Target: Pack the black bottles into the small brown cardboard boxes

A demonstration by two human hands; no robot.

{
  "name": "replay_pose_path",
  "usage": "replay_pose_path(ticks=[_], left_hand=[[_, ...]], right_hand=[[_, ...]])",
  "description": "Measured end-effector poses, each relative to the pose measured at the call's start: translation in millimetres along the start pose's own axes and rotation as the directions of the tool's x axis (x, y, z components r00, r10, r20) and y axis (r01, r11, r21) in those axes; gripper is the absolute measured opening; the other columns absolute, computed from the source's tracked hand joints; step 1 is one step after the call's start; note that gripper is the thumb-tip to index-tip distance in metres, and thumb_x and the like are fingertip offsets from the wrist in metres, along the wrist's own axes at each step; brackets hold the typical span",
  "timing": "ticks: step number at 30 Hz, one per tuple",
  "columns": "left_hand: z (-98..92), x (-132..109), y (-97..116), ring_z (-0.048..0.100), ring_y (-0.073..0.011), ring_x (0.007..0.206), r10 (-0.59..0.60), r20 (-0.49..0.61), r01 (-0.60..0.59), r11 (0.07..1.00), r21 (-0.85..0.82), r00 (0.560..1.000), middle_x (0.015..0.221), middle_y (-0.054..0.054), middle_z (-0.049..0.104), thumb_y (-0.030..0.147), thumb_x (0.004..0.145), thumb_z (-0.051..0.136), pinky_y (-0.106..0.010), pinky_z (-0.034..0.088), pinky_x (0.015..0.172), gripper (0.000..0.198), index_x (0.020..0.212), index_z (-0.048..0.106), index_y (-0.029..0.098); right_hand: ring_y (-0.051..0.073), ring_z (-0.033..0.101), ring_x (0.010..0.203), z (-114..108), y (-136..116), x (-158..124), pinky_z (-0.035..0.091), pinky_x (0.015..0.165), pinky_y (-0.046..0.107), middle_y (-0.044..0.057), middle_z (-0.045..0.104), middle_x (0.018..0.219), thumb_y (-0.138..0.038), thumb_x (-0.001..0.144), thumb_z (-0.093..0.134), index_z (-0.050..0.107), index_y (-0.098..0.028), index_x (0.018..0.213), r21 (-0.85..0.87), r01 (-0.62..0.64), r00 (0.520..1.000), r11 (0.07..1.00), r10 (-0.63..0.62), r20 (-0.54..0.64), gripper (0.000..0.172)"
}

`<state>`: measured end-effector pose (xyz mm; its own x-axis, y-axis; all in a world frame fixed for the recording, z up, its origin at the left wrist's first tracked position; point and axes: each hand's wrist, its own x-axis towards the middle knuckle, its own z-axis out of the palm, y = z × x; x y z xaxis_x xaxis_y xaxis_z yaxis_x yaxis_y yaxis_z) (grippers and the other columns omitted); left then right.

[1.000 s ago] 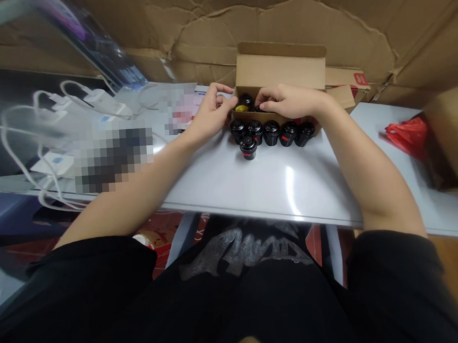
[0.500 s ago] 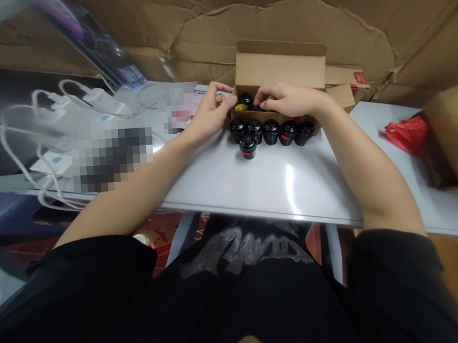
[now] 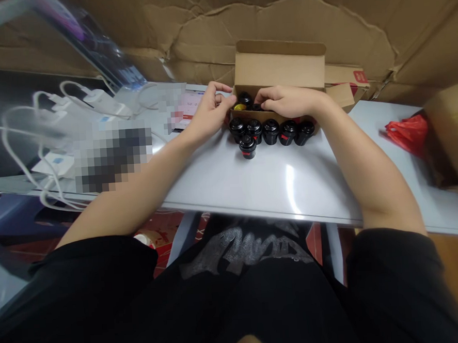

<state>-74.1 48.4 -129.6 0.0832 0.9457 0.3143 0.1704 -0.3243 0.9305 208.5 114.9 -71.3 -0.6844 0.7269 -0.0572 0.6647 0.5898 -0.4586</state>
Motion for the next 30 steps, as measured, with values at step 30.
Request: replay_pose_path(ticks=[30], left_hand=[[-9.5, 30, -62, 0.069, -0.0202, 0.074, -0.03, -0.03, 0.031, 0.999, 0.042, 0.999, 0.079, 0.006, 0.06, 0.056, 0.119, 0.094, -0.037, 0.065, 0.084, 0.035, 0.124, 0.069, 0.032]], right_hand=[[0.039, 0.077, 0.117, -21, -57, -31, 0.059, 0.113, 0.055, 0.019, 0.09, 0.136, -0.04, 0.124, 0.068, 0.086, -0.024, 0.153, -0.221, -0.162, 0.981, 0.962, 0.132, -0.146, 0.037]])
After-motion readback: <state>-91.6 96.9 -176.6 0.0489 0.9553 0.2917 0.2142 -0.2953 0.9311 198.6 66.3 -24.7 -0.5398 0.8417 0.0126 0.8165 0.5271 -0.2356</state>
